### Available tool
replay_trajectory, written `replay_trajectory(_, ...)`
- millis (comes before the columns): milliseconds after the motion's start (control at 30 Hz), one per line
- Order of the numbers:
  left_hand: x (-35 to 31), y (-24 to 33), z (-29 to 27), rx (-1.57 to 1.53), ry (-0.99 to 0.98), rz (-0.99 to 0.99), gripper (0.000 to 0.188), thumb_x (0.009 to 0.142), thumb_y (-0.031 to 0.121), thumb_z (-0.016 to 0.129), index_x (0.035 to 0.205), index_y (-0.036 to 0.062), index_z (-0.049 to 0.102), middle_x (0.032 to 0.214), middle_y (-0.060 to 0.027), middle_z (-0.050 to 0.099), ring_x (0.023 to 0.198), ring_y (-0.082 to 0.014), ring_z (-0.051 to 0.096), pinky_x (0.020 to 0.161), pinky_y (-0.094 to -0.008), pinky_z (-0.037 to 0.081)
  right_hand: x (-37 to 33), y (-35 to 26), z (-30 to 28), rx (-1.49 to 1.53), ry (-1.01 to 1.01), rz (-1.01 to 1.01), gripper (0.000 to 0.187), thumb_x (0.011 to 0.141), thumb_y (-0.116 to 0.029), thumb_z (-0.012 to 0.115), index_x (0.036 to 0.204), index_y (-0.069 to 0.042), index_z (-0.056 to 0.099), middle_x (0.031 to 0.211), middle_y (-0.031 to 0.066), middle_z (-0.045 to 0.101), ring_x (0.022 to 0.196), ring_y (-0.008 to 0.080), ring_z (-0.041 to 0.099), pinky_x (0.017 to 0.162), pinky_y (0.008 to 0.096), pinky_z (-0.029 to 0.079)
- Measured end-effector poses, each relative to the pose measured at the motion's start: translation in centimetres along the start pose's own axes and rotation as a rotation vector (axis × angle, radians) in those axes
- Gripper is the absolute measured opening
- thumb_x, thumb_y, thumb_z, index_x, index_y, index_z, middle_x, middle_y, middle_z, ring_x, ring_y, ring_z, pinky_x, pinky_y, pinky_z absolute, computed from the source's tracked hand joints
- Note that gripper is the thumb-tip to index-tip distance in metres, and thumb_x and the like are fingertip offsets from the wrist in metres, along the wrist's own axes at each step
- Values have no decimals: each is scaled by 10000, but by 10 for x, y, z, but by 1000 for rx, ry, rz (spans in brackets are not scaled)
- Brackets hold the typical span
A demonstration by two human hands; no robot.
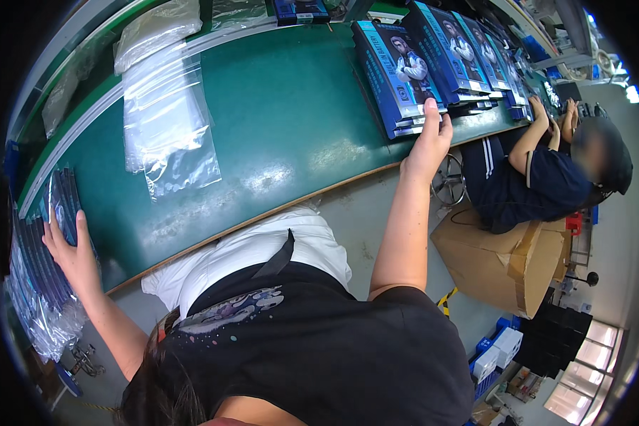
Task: Packing small electronics into plastic bags.
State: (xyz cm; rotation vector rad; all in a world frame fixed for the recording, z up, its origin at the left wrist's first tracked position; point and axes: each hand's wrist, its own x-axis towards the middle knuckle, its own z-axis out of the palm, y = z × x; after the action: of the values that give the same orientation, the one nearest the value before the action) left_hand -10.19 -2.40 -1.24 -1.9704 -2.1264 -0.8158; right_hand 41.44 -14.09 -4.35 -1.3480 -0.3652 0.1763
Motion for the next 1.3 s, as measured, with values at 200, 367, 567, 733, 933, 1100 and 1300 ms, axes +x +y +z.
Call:
replay_trajectory(200,-19,99,-7,-503,-154,524,317,818,109,661,1129,69,612,1284,-136,504,1261,-312,407,1050,-407,302,-34,-30,21,-265,-57,77,438,772,-422,671,997,-47,635,892,-3,581,763,77,482,644,228,327)
replay_trajectory(367,-19,114,5,-499,-503,702,266,737,-7,668,995,60,663,1126,-84,583,1049,-276,529,924,-369,409,0,-29,28,-181,-335,196,372,755,-376,672,942,-56,636,857,-15,580,747,69,453,678,228,289)
replay_trajectory(567,-13,110,21,-508,-585,730,172,739,50,687,910,53,676,1006,-46,591,867,-217,550,791,-332,431,23,-10,46,65,-548,315,286,781,-265,664,947,-33,645,951,52,645,884,147,568,832,269,407)
replay_trajectory(733,-12,117,14,-494,-540,752,176,730,40,695,903,36,666,958,-69,576,852,-226,554,767,-336,448,26,-27,73,-175,-660,268,483,752,-244,671,1146,16,568,1002,71,614,901,160,560,826,261,408)
replay_trajectory(933,-6,106,10,-518,-687,620,210,724,35,705,914,17,618,891,-92,546,796,-250,555,737,-344,463,-2,-69,114,-715,-793,-930,817,665,-356,770,1343,-43,442,1346,203,439,1242,339,432,1042,384,331)
replay_trajectory(1100,22,104,20,-571,-990,611,117,741,37,683,797,-3,588,786,-83,527,698,-206,517,641,-306,433,-3,-78,138,-900,-1045,-768,782,577,-387,809,1232,-44,555,1163,172,569,1099,336,535,934,380,427)
replay_trajectory(1300,6,105,25,-566,-782,645,119,782,68,671,784,-6,578,729,-90,534,653,-193,520,601,-297,432,-72,-95,125,-10,-1099,-277,892,730,-474,715,1349,50,344,1177,218,521,955,234,570,855,312,474)
